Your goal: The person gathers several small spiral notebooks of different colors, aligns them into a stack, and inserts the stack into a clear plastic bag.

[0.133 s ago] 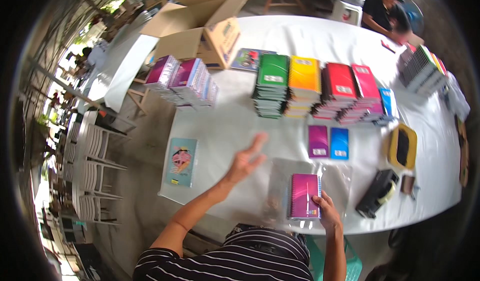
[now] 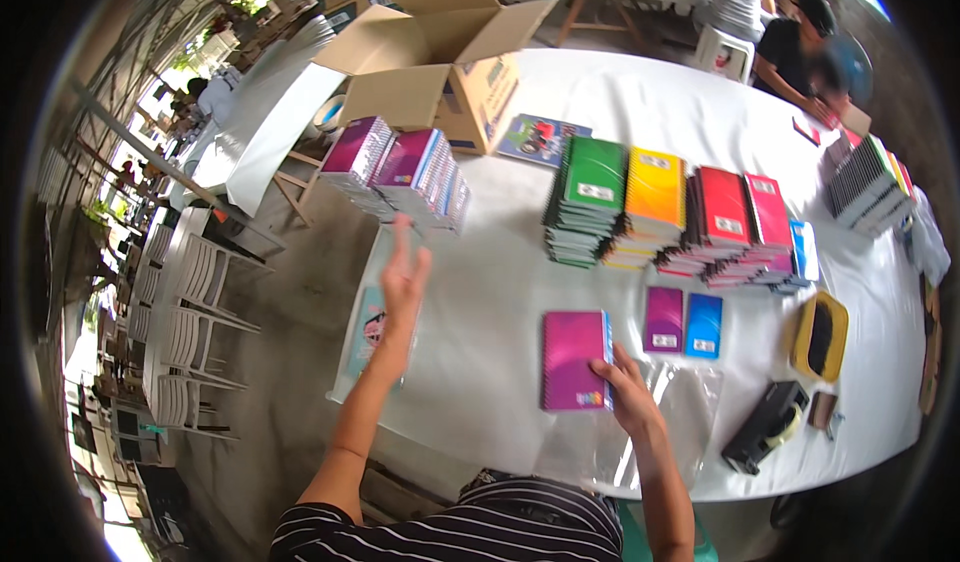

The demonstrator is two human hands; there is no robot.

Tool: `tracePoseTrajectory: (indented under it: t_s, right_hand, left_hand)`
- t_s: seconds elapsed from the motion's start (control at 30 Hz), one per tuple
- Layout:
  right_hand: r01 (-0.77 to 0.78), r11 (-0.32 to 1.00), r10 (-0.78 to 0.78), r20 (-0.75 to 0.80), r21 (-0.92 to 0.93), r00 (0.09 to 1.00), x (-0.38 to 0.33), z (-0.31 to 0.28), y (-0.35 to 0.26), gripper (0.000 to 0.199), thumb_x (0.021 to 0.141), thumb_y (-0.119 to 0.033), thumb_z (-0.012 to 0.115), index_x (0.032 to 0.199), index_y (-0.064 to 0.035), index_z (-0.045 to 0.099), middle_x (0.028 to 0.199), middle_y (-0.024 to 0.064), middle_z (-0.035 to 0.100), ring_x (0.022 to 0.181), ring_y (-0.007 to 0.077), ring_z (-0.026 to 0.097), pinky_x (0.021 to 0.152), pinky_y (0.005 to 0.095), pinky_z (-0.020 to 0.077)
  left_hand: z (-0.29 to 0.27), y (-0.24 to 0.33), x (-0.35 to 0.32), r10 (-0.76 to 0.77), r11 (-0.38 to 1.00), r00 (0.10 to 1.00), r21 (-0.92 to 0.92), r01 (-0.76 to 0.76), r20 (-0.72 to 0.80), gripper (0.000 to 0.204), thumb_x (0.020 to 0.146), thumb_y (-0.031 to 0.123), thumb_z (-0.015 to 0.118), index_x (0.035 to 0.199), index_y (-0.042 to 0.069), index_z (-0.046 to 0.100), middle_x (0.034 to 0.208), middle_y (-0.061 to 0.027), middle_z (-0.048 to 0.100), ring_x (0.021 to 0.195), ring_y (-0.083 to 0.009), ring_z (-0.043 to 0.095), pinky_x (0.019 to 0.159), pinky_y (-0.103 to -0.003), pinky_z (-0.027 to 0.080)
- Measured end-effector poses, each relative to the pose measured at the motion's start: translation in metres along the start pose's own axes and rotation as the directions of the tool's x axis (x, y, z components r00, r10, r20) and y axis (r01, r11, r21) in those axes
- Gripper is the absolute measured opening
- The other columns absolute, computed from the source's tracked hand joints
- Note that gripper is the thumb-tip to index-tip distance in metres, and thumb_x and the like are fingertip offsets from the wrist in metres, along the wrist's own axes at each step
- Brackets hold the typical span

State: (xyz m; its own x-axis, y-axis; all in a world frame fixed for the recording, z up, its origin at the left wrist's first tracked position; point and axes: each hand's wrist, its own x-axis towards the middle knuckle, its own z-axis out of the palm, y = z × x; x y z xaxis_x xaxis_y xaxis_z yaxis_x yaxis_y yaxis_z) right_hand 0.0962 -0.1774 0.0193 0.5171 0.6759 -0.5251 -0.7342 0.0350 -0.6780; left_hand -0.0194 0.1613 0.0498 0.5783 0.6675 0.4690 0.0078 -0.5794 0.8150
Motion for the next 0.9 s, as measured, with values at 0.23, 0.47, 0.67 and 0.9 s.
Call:
tracePoseTrajectory:
  t_s: [0.23, 0.47, 0.67, 0.9]
  right_hand:
    - [0.258, 0.940, -0.205, 0.237, -0.223, 0.950, 0.160, 0.183, -0.075, 0.076, 0.080, -0.037, 0.074, 0.133, 0.0013, 0.037, 0.115, 0.0167, 0.055, 0.102, 0.0205, 0.058, 0.084, 0.0355, 0.0463]
    - [0.679, 0.339, -0.680, 0.330, -0.651, 0.655, 0.297, 0.268, -0.085, 0.077, 0.084, -0.038, 0.070, 0.135, 0.0070, 0.036, 0.122, 0.0260, 0.044, 0.104, 0.0292, 0.057, 0.088, 0.0400, 0.0481]
    - [0.649, 0.382, -0.680, 0.276, -0.658, 0.680, 0.301, 0.289, -0.072, 0.061, 0.088, -0.030, 0.066, 0.131, 0.0046, 0.041, 0.116, 0.0289, 0.041, 0.105, 0.0397, 0.051, 0.088, 0.0460, 0.0483]
    - [0.802, 0.245, -0.734, 0.436, -0.545, 0.521, 0.287, 0.246, -0.058, 0.051, 0.090, -0.026, 0.067, 0.124, 0.0045, 0.044, 0.114, 0.0246, 0.043, 0.084, 0.0282, 0.062, 0.075, 0.0377, 0.0532]
  left_hand:
    - [-0.125, -0.103, 0.185, -0.263, 0.956, 0.942, -0.185, 0.225, -0.210, 0.065, 0.096, 0.041, 0.054, 0.143, 0.000, 0.036, 0.149, -0.0146, 0.036, 0.138, -0.0227, 0.032, 0.111, -0.032, 0.025]
    - [-0.145, -0.185, 0.281, -0.525, 0.599, 0.742, -0.439, 0.670, 0.416, 0.060, 0.093, 0.049, 0.054, 0.131, 0.002, 0.053, 0.128, -0.0090, 0.058, 0.112, -0.0171, 0.056, 0.096, -0.030, 0.043]
    - [-0.105, -0.175, 0.267, -0.470, 0.620, 0.743, -0.421, 0.662, 0.477, 0.055, 0.092, 0.047, 0.056, 0.125, 0.003, 0.058, 0.116, -0.0055, 0.065, 0.098, -0.0153, 0.063, 0.086, -0.029, 0.049]
    - [-0.113, -0.185, 0.274, -0.592, 0.666, 0.739, -0.321, 0.674, 0.323, 0.061, 0.095, 0.050, 0.049, 0.135, 0.005, 0.050, 0.132, -0.0071, 0.056, 0.116, -0.0195, 0.056, 0.099, -0.034, 0.042]
